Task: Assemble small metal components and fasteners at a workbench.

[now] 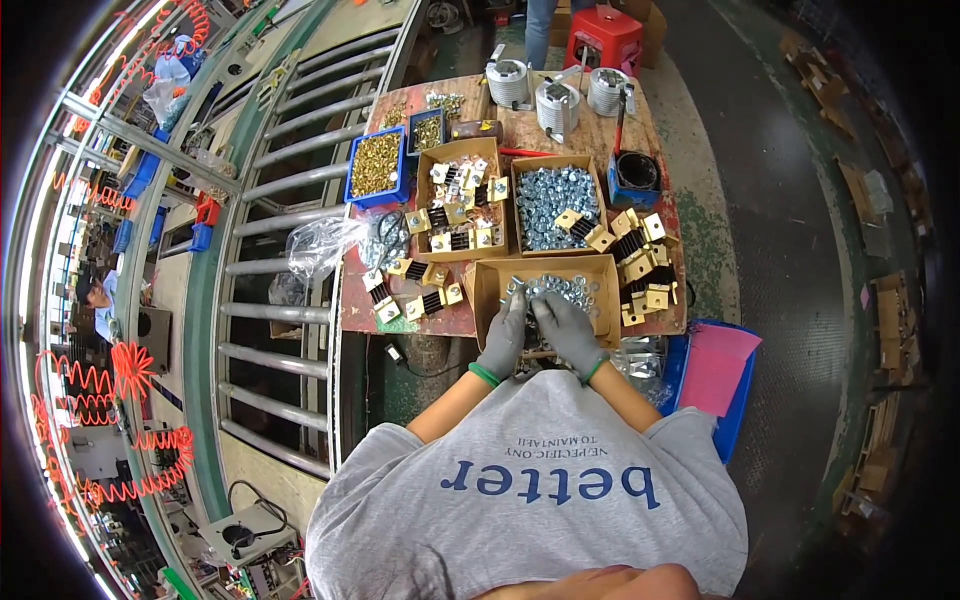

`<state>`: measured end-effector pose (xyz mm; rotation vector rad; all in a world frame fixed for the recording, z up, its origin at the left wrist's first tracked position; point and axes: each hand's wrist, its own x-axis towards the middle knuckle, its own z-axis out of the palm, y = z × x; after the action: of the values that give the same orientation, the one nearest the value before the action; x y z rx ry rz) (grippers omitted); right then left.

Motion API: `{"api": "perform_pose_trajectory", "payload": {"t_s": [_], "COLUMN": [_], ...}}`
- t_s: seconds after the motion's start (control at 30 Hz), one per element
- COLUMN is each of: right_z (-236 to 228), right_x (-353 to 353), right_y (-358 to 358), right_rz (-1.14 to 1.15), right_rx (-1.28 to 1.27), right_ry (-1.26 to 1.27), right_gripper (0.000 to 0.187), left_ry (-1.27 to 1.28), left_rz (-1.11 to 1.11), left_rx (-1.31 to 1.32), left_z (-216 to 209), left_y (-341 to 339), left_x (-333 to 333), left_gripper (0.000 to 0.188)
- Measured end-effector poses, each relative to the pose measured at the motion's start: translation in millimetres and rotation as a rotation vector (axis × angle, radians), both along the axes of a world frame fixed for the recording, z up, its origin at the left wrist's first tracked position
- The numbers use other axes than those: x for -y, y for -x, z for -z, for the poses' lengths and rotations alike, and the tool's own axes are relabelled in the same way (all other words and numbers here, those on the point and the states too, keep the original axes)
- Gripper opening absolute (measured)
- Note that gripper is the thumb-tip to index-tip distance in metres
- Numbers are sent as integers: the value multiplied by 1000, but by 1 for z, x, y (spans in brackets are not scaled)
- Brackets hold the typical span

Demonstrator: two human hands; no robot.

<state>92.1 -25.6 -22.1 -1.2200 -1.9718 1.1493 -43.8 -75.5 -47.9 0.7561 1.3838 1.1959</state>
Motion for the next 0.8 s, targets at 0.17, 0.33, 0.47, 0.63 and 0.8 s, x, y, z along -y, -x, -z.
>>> {"api": "perform_pose_trajectory", "payload": {"t_s": [0.17,0.33,0.47,0.63,0.8], "right_z": [-19,-3,-6,2,1], "right_x": [6,-2,1,-6,-3], "right_y": [3,-1,2,-3,-1], "right_rz": [61,8,31,12,36], "right_rx": [-119,-19,-169,-86,-154], "right_ry": [-251,147,-293,251,-140], "right_gripper": [21,19,24,22,30], "left_ry": [69,18,17,160,95], "left_rz": [-17,-92,-64,-71,27], "left_rx": [153,143,157,171,30], "left_z": [-9,-1,1,-11,14], "left_y": [1,-6,-3,-5,3], "left_x": [-1,-3,-2,-7,-5], "left_gripper": [55,50,50,50,51]}}
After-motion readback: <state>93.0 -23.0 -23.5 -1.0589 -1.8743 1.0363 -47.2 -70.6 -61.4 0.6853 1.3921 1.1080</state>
